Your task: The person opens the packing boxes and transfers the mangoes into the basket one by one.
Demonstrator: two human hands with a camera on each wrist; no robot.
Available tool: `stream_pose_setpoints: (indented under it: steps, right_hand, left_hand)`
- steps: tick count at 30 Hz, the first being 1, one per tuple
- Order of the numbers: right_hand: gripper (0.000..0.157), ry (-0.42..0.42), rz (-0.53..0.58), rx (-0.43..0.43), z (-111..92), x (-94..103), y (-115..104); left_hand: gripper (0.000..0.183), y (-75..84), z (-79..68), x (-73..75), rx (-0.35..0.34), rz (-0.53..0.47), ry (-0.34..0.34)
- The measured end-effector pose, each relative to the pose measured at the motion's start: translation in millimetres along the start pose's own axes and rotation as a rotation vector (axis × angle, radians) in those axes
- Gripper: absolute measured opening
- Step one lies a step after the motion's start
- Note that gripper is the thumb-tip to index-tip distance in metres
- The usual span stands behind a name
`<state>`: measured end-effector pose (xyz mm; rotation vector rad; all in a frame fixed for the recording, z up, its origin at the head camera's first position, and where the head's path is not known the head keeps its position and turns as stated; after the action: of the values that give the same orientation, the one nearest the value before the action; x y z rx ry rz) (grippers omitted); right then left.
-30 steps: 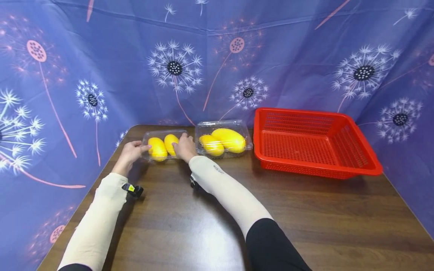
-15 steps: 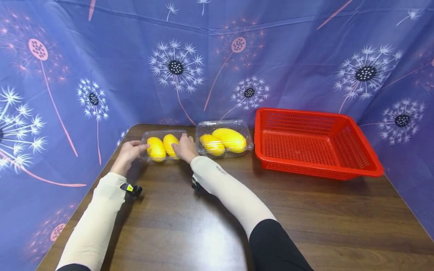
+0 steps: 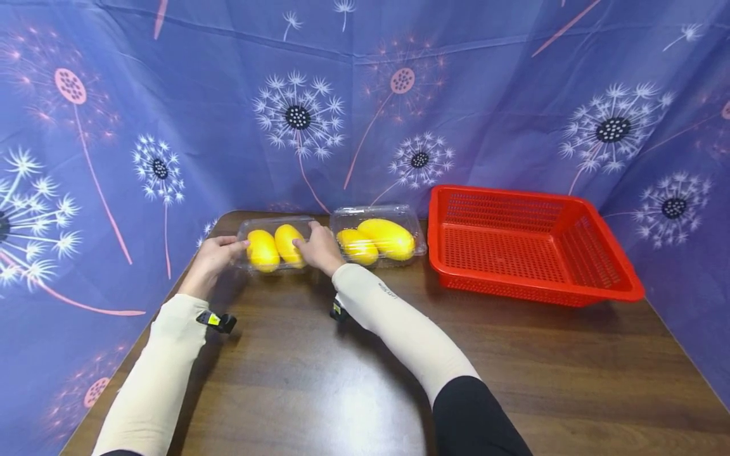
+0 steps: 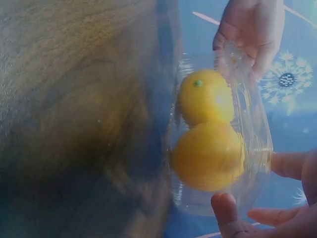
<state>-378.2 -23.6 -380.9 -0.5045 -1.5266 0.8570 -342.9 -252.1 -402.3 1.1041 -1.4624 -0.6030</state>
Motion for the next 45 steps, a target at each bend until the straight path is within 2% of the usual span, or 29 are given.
stream_pose_setpoints:
  steps: [10,24,30,35,39,45]
  right_hand:
    - [0.056,-0.019,0.143,0.034,-7,22.2,-1]
    - [0.051,0.022,0.263,0.021,-19,42.8,5]
    - [0.051,0.008,0.380,-0.006,-26,51.8,10]
    - [0.050,-0.003,0.458,0.001,-31,59.8,14]
    - [0.050,-0.004,0.462,0.007,-36,67.3,17]
    - [0.050,-0.010,0.439,0.028,-42,74.5,17]
  left_hand:
    - [0.066,8.0,-5.7,2.5,-0.053,-0.009,-0.003]
    - [0.056,22.1,-17.6,2.7,-0.121,-0.066,-0.012]
    - [0.048,28.1,-20.7,-0.9,-0.138,-0.187,-0.048]
    - [0.049,32.8,-24.5,-5.9,-0.155,-0.283,-0.089]
    - [0.051,36.7,-29.0,-9.4,-0.161,-0.314,-0.108]
    - [0.050,39.2,-35.3,-10.9,-0.128,-0.340,-0.108]
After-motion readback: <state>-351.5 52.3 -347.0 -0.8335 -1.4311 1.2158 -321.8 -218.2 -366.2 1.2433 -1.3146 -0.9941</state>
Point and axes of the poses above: each hand's wrist, its own z-axis towards the middle knuckle, its own x-axis out of the back of the hand, y = z × x, the point moved 8 cm from there along z, towards the middle knuckle, and after that the axes turned 2 degrees about z, right-handed, at the moved point
